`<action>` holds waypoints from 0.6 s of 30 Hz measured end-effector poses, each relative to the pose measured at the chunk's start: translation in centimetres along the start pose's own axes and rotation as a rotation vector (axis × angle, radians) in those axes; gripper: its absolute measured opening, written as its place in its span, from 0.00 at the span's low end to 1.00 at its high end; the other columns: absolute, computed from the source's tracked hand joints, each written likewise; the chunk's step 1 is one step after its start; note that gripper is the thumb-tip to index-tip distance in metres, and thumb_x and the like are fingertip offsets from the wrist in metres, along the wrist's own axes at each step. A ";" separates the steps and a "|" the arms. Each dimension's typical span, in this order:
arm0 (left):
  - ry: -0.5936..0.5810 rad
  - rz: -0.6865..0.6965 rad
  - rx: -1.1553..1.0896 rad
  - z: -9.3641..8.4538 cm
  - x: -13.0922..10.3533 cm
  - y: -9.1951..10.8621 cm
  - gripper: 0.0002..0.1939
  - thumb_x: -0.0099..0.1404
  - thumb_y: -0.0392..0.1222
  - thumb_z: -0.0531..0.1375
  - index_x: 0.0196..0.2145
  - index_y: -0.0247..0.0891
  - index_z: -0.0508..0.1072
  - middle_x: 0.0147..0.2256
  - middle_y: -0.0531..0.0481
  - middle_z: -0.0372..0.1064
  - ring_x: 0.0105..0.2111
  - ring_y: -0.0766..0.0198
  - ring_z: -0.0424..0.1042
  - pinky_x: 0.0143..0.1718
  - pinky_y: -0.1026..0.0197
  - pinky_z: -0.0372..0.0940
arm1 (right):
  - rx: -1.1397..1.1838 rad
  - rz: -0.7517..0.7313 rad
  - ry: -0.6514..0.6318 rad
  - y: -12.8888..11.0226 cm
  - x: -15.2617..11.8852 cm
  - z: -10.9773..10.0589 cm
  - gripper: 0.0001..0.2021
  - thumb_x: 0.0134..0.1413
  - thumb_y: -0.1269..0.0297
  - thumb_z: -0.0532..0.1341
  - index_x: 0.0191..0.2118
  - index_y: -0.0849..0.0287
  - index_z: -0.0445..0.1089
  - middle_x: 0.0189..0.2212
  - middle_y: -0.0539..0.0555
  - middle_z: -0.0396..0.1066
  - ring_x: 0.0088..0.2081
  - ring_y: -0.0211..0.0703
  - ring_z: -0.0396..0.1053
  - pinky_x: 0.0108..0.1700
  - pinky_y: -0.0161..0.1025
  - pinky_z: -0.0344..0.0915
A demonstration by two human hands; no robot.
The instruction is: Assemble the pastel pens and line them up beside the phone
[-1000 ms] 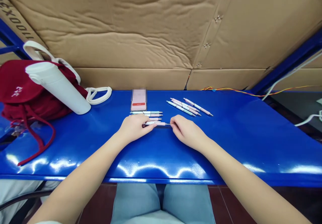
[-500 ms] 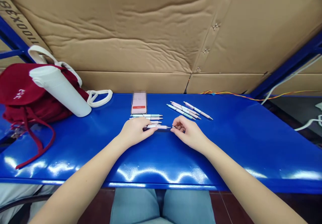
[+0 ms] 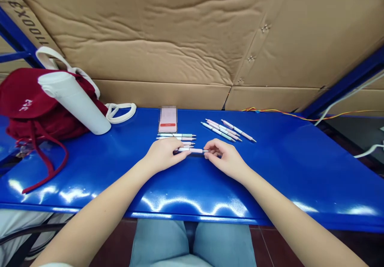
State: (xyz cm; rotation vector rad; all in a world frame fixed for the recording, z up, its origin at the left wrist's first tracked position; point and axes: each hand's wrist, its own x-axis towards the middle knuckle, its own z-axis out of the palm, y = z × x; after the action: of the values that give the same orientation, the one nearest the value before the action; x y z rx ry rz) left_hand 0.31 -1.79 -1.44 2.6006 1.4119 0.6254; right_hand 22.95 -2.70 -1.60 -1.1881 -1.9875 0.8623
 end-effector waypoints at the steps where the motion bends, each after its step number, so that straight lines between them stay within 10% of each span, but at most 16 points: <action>1: -0.005 0.005 -0.009 -0.1 0.0 0.1 0.16 0.63 0.53 0.54 0.32 0.40 0.75 0.32 0.51 0.74 0.31 0.63 0.71 0.29 0.64 0.59 | 0.007 0.006 0.001 0.0 0.0 0.0 0.03 0.49 0.66 0.57 0.32 0.57 0.65 0.27 0.50 0.69 0.28 0.38 0.68 0.32 0.37 0.67; 18: -0.001 0.090 -0.054 -0.6 -0.2 0.2 0.11 0.62 0.42 0.54 0.38 0.39 0.74 0.35 0.49 0.73 0.35 0.62 0.71 0.36 0.63 0.65 | -0.160 -0.038 -0.025 -0.1 0.0 -0.6 0.06 0.55 0.62 0.56 0.38 0.57 0.65 0.32 0.51 0.68 0.29 0.37 0.65 0.32 0.36 0.62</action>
State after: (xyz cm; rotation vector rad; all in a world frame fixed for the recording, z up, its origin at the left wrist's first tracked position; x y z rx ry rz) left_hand 0.14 -2.12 -0.90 2.6340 1.2650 0.6633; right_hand 23.40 -2.66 -1.20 -1.2292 -2.1249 0.7130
